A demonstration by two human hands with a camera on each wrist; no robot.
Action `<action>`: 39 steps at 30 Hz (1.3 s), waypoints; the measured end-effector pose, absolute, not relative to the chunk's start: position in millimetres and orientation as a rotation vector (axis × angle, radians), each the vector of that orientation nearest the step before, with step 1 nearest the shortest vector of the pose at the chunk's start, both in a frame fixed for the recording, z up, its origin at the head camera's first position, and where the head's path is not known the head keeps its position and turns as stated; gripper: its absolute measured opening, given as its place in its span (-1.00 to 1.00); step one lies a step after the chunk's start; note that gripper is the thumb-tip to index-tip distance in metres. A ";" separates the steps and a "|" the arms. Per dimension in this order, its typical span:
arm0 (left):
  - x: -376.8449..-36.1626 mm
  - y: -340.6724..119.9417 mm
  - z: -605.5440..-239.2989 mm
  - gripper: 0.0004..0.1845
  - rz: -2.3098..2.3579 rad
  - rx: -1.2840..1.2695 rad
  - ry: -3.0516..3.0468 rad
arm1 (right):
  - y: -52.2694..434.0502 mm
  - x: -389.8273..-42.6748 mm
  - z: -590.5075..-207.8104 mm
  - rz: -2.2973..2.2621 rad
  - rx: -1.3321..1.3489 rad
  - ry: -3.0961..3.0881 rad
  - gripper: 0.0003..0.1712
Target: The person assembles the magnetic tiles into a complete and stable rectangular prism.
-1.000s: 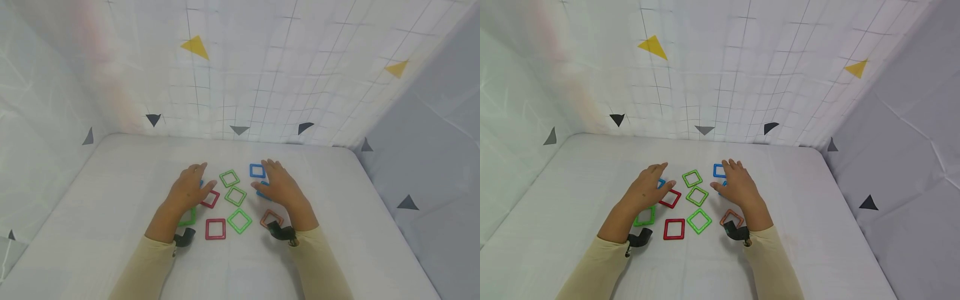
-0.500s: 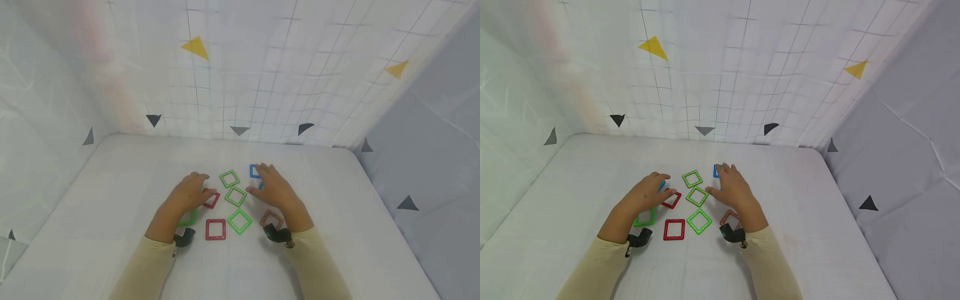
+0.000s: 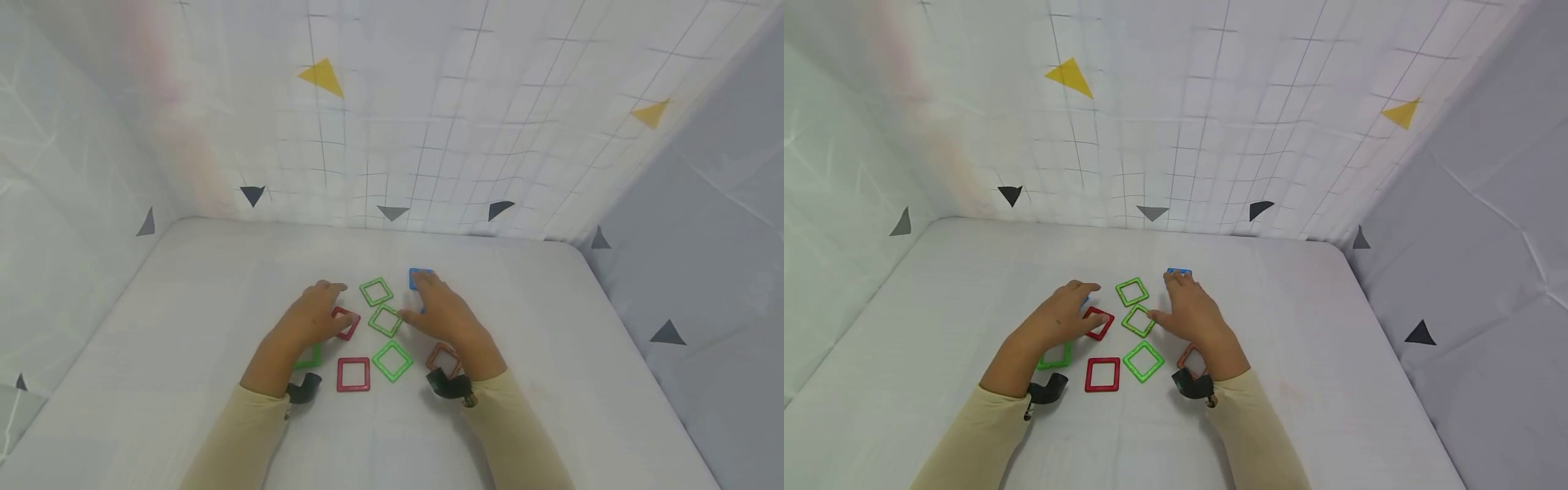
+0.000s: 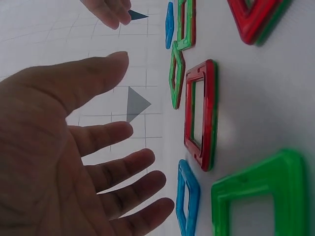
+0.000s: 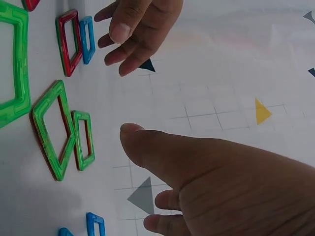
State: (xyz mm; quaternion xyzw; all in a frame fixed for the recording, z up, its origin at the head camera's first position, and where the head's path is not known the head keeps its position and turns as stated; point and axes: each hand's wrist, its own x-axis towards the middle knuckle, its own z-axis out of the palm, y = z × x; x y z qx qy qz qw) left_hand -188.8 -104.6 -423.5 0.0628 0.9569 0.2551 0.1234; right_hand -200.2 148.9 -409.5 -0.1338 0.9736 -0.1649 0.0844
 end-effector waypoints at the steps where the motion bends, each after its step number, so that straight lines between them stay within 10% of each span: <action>1: -188.8 -104.2 -423.7 -0.22 0.748 0.199 2.788 | 147.5 -200.1 -410.1 -0.494 -0.377 2.896 0.02; 39: -185.7 -90.3 -435.2 -0.32 0.521 0.298 2.791 | 111.1 -196.7 -445.8 -0.354 -0.461 2.866 -0.42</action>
